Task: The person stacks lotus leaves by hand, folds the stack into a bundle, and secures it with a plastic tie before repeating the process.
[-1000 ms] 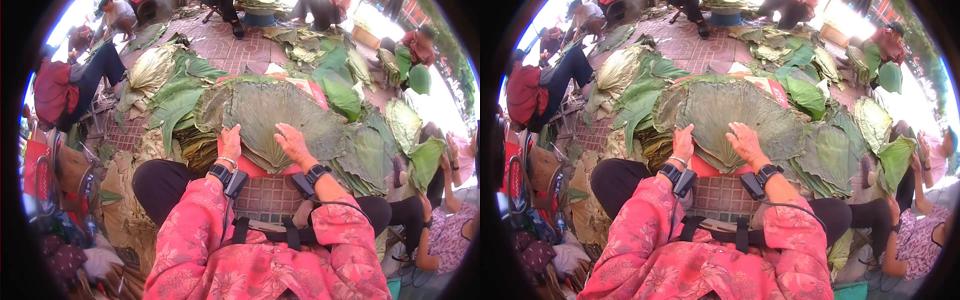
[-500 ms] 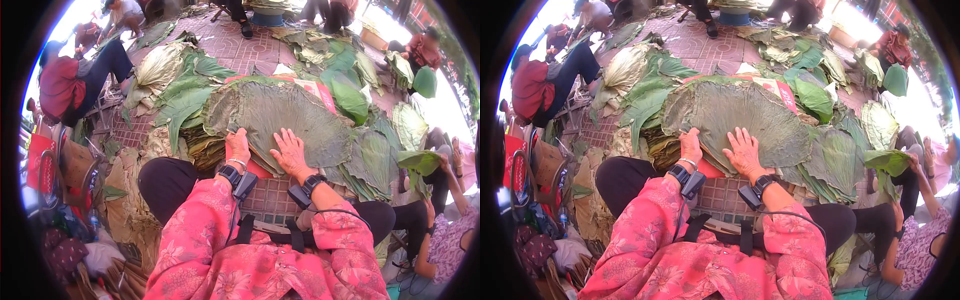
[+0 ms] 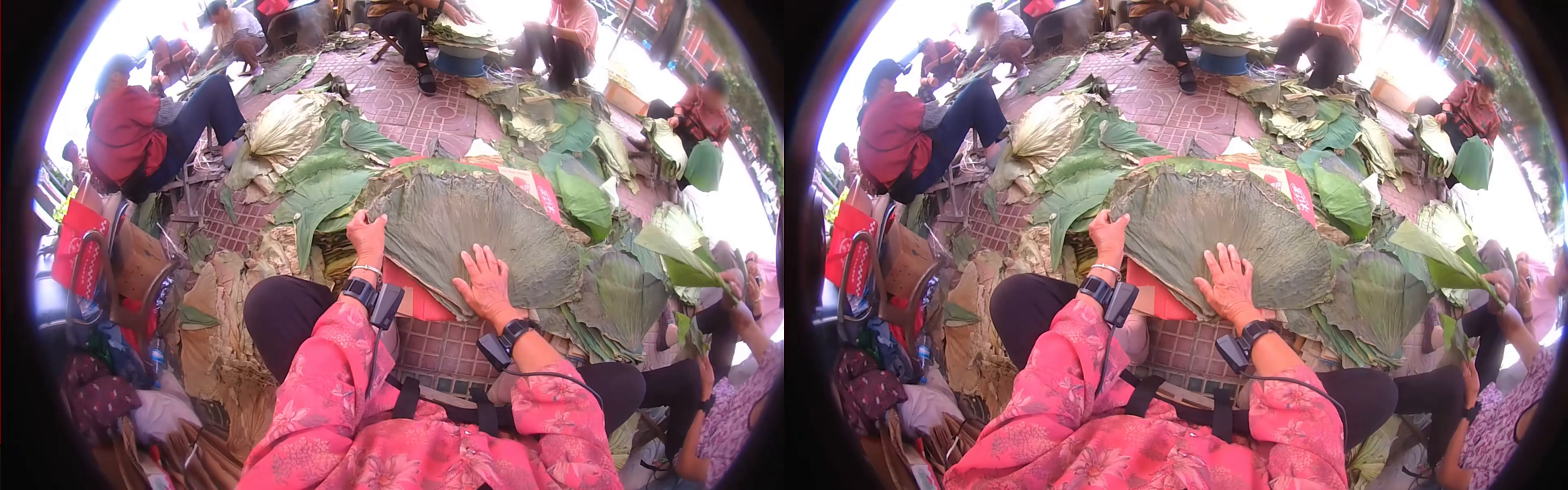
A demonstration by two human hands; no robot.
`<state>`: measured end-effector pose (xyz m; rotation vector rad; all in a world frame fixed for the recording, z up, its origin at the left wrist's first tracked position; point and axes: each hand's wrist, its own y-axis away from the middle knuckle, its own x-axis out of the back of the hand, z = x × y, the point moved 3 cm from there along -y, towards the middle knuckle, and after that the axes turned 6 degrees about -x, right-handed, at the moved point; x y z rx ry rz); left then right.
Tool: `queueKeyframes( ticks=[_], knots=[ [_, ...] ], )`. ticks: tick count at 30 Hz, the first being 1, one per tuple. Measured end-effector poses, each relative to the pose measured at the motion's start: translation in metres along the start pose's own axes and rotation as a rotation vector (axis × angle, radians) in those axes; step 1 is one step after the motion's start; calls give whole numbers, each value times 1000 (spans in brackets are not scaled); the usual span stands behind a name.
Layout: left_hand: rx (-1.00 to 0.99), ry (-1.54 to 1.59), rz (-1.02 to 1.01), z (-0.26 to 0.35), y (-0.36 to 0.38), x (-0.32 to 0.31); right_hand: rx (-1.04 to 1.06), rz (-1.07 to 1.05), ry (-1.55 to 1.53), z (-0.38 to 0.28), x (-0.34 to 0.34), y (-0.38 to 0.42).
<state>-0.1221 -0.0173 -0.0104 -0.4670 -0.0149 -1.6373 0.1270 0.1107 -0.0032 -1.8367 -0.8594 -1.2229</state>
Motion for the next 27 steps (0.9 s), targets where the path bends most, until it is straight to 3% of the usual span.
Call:
queueKeyframes(
  ticks=[1,6,9,11,14,17,20,23,27],
  knots=[
    [-121,-194,28,9,-1,5,-2,-4,16,0,0,0],
    [-64,-316,18,-23,-2,13,-18,-26,49,0,-2,3],
    [-101,-285,106,-30,-8,19,-31,-45,42,1,-4,2],
    [11,-248,245,-20,-19,35,-32,-51,45,1,-5,3],
    [-355,-154,276,46,-22,30,-40,-43,45,2,-6,2],
    [-678,-42,-277,98,22,-16,-43,-35,35,2,-6,6],
    [-761,-747,-547,77,75,-40,-36,-29,30,1,-2,2],
    [-405,-673,-680,32,80,-40,-49,-42,30,4,-4,5],
    [-308,-608,-773,34,76,-40,-51,-56,23,5,-5,4]
  ],
)
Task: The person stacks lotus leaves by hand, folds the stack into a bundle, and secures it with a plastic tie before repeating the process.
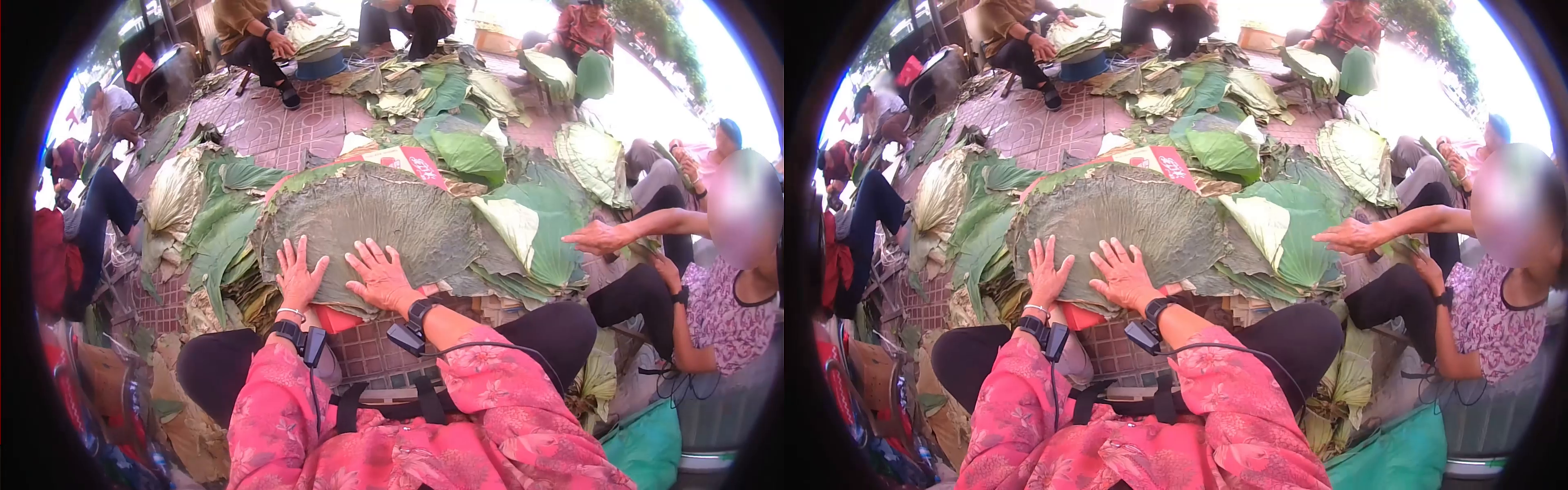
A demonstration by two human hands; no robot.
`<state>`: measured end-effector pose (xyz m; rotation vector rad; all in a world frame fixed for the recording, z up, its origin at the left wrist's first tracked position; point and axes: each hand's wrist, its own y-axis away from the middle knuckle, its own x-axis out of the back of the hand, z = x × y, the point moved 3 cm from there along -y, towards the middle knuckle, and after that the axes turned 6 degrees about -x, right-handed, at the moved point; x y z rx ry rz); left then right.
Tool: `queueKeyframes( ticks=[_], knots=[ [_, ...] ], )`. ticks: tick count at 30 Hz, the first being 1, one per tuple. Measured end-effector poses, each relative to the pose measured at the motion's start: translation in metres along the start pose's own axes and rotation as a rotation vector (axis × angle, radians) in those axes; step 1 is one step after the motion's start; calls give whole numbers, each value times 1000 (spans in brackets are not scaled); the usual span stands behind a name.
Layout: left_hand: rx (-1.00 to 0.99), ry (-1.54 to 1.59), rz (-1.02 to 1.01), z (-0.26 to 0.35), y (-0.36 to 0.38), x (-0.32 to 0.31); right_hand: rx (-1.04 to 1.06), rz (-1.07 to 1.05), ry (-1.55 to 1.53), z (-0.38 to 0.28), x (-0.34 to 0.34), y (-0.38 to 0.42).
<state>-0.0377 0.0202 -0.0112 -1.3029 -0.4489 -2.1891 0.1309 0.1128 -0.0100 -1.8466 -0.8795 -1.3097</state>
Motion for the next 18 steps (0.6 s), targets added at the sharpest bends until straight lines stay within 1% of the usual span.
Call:
queueKeyframes(
  ticks=[3,6,7,9,12,13,14,16,18],
  knots=[
    [12,-144,2,12,3,9,19,-33,-16,1,5,1],
    [-93,-293,128,16,3,9,22,-11,-76,17,21,6],
    [-90,-278,122,17,3,10,-12,42,-39,26,34,11],
    [-81,-241,102,20,5,9,-151,191,24,64,56,21],
    [-72,-219,120,24,5,11,-512,342,185,128,108,57],
    [-83,-213,145,26,6,12,-734,159,141,150,120,71],
    [-92,-249,147,29,6,13,-851,171,204,164,128,87],
    [-107,-319,151,36,10,17,-996,135,225,176,137,110],
    [-140,-296,155,41,14,15,-1108,83,185,190,123,123]
  ],
)
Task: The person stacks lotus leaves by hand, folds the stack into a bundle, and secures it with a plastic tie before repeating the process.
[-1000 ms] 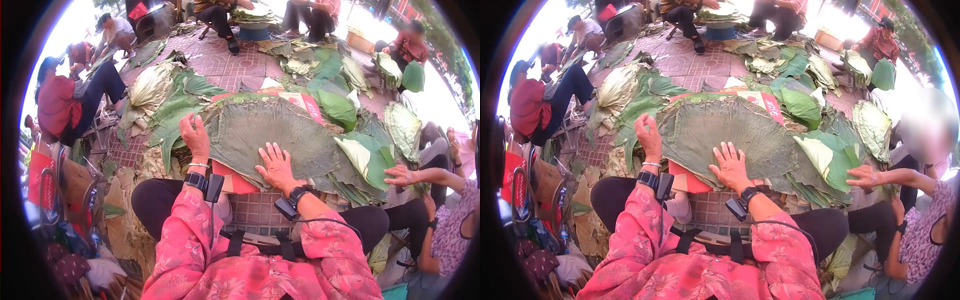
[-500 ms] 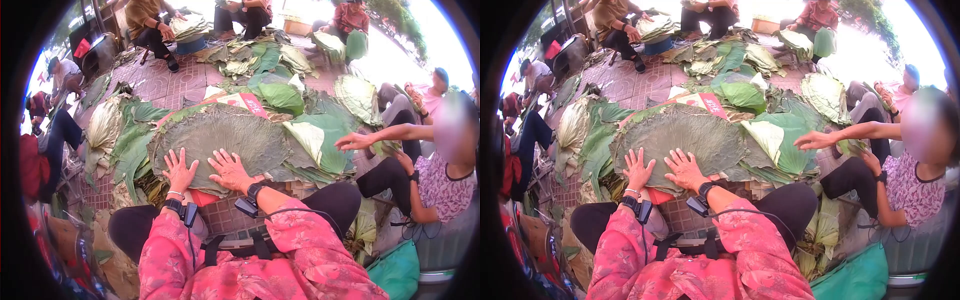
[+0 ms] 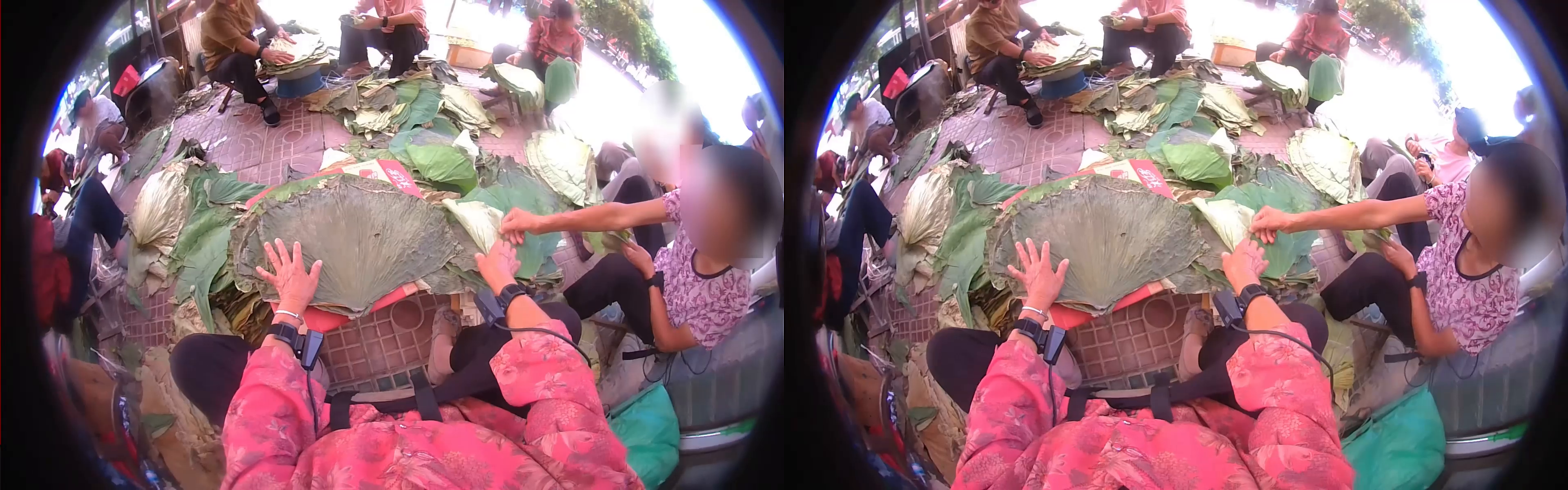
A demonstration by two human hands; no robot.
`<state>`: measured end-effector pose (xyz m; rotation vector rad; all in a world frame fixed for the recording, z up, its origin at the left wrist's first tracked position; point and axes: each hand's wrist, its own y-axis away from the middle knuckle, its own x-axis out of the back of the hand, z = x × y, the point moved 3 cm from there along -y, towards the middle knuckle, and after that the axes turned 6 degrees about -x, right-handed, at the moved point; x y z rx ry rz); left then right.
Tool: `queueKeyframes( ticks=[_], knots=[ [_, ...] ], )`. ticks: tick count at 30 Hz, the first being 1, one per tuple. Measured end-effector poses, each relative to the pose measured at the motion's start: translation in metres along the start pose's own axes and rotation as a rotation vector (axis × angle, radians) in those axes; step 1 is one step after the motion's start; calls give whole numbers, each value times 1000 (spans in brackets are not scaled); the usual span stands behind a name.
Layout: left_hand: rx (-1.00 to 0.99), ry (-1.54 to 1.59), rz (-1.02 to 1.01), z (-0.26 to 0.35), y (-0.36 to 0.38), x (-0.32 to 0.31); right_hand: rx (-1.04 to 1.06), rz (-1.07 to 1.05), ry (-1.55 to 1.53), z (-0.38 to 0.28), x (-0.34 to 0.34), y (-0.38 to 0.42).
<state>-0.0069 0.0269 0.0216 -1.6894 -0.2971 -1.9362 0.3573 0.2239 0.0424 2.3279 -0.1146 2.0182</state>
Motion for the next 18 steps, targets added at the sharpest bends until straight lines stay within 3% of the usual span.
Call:
queueKeyframes(
  ticks=[3,6,9,11,12,14,18],
  knots=[
    [-99,65,47,2,-1,-4,-22,-19,57,13,-17,-8],
    [-164,236,73,0,2,-12,-131,-22,-119,13,-9,-27],
    [-182,337,44,-8,2,-32,-177,148,-421,22,-5,-45],
    [-194,381,29,-14,3,-38,-73,146,-370,18,1,-49],
    [-211,383,43,-16,4,-41,-59,8,-227,16,-3,-55],
    [-205,357,18,-20,3,-42,84,-264,-254,16,-7,-50],
    [-208,349,9,-17,1,-44,440,-350,-186,16,19,-46]
  ],
)
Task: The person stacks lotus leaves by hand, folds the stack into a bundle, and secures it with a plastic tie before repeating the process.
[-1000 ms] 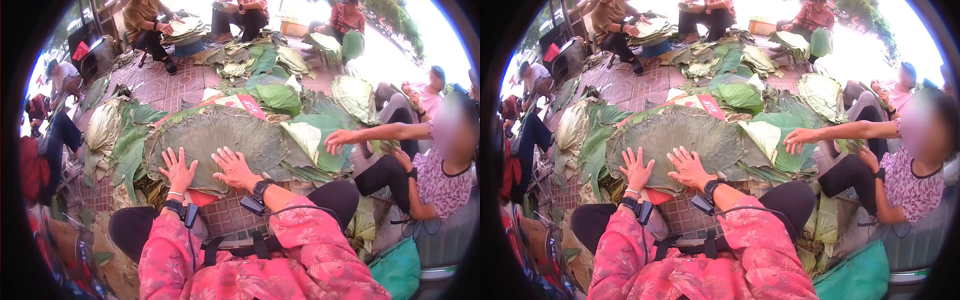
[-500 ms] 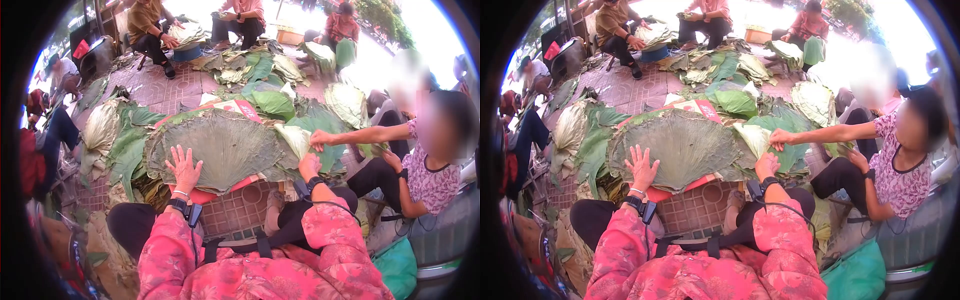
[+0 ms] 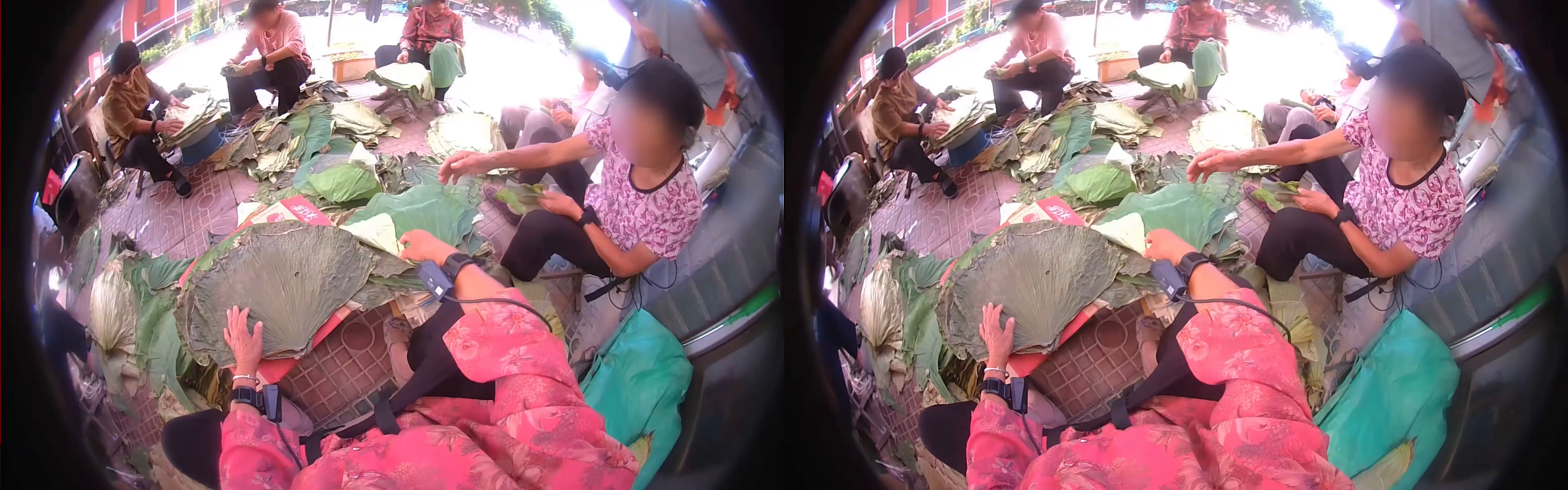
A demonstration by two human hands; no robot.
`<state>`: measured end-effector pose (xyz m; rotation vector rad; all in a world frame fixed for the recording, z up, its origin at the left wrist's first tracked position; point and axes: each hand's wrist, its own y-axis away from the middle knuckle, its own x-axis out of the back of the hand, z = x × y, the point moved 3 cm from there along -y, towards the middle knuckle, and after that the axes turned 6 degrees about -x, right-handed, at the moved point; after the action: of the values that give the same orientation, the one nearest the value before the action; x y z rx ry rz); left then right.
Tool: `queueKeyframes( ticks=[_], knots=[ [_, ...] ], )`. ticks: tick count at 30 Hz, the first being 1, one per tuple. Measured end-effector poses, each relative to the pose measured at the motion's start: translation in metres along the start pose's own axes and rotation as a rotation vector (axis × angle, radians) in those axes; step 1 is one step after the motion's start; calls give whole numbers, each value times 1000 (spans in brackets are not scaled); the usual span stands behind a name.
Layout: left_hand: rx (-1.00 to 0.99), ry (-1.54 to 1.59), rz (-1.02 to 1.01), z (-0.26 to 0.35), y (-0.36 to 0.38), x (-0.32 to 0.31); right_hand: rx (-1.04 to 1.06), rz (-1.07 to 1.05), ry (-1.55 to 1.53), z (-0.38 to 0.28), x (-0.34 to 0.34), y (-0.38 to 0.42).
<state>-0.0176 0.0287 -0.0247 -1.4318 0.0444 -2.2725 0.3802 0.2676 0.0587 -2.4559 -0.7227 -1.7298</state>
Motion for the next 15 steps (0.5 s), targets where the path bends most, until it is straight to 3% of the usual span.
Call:
queueKeyframes(
  ticks=[2,6,8,10,12,15],
  knots=[
    [8,-20,-11,0,-1,4,73,97,65,20,37,10],
    [6,-46,-2,-3,2,-2,-255,263,37,76,101,120],
    [5,-63,16,-7,0,-6,-448,265,189,103,77,184],
    [11,-96,8,-6,-2,-7,-632,13,343,173,-5,236],
    [-4,-114,6,-9,-3,-9,-615,-145,400,221,-77,283],
    [-17,-139,-10,-20,-7,-14,-716,-171,197,193,-35,282]
  ],
)
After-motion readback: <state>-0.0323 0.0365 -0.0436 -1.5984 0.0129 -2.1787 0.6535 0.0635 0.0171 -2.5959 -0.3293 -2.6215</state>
